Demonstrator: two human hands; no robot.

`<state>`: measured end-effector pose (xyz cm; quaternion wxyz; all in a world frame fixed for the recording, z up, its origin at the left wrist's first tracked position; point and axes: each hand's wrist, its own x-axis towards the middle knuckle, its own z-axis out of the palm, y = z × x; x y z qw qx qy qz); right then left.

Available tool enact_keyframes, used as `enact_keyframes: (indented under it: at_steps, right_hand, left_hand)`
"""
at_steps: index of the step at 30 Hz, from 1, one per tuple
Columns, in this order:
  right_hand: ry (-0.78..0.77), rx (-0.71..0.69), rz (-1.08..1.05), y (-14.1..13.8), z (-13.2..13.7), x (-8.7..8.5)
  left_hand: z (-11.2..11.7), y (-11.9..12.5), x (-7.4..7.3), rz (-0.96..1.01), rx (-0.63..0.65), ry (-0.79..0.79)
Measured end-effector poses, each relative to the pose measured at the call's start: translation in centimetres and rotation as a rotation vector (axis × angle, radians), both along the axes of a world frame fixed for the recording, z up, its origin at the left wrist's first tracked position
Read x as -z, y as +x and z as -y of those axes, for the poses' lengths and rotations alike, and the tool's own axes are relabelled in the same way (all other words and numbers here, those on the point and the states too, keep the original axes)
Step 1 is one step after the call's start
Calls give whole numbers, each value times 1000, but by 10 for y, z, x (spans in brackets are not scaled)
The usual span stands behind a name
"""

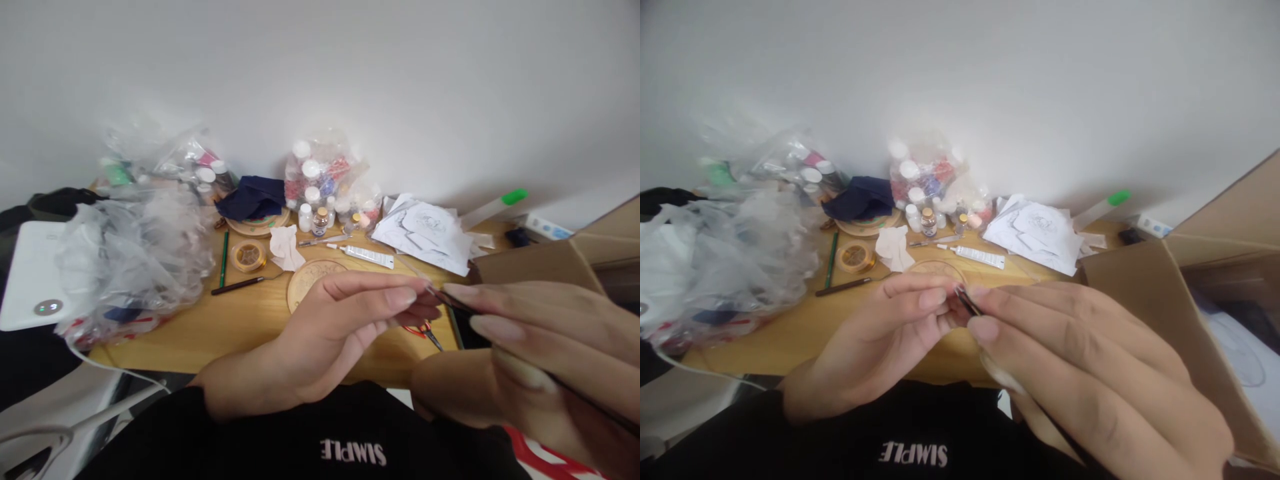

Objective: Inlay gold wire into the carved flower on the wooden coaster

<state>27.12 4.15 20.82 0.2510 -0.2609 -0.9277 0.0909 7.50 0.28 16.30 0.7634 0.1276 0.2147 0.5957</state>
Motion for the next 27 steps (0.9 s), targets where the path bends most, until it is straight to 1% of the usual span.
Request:
enact_keyframes:
  at_steps: [5,9,13,16,23,27]
  right_hand:
    - [-14,26,11,-1,2,-1]
    - [25,5,-24,1,2,0]
    - [-22,-7,5,3,2,0]
    - [-41,-26,-5,4,2,0]
    - [-80,-5,-99,0,4,0]
    - [-90,59,-216,-7,7,3]
  left_hand:
    - [1,0,0,-23,3,6]
    - [0,0,-1,26,6,-8]
    - [-1,0,-2,93,22,-4]
    - [-1,-1,-1,108,32,10]
    - [-1,-1,-1,91,27,1]
    - [-2,-1,-1,99,27,20]
